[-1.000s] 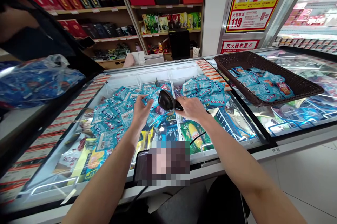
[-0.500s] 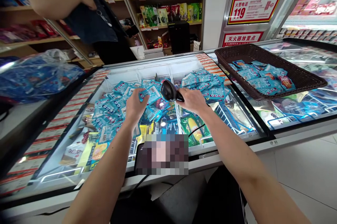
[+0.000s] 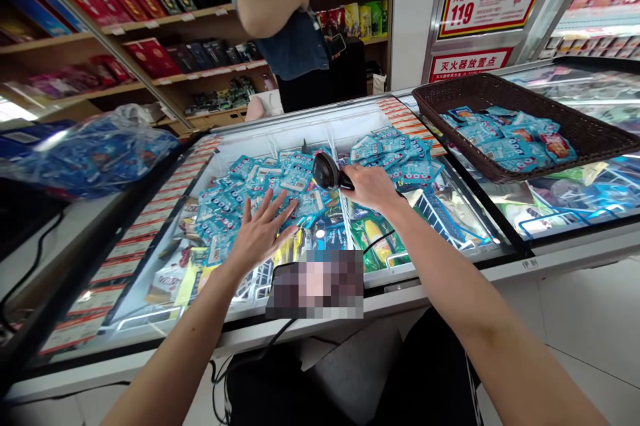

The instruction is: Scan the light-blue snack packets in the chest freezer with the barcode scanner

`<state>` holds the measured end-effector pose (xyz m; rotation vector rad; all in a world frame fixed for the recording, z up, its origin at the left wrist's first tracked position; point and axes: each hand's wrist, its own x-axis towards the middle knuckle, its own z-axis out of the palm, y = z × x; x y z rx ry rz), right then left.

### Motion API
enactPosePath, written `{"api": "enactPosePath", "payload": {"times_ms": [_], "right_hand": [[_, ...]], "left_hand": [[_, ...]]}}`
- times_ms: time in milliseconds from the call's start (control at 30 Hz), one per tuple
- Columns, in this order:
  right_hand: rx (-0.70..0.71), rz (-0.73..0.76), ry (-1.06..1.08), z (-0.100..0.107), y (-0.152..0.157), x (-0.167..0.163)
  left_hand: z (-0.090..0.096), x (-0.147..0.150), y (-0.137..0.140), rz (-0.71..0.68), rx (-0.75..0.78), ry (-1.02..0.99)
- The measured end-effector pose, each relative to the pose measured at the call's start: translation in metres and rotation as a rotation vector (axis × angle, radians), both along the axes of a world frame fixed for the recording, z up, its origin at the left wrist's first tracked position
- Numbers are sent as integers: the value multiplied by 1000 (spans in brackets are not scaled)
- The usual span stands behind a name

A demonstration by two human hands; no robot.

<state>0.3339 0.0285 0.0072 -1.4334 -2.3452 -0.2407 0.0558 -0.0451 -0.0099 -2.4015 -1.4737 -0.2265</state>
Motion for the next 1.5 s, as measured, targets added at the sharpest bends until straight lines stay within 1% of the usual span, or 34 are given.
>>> {"api": "enactPosePath", "payload": {"times_ms": [200,333,533,733,933,1100,1233,1400,1500], "right_hand": [[-24,-26,20,2,0,2],[-27,-32,18,2,1,3],[3,-46,22,2,2,4],[15,-60,56,3,4,7],[-3,-147,92,8,5,15],[-34,-191,122,13,8,23],[-51,-150,121,15,8,30],[-115,-78,184,13,6,43],[-107,-100,235,10,5,48]], "left_hand": [[4,3,32,-41,-55,30],[4,-1,45,-2,-64,-15],[1,-13,53,109,-17,-86],[-1,-17,55,159,15,-119],[-2,-28,59,251,46,-164],[-2,-34,61,227,66,-170],[-1,-31,62,217,77,-164],[-1,-27,69,154,106,-141],[-2,-23,75,156,95,-140]]}}
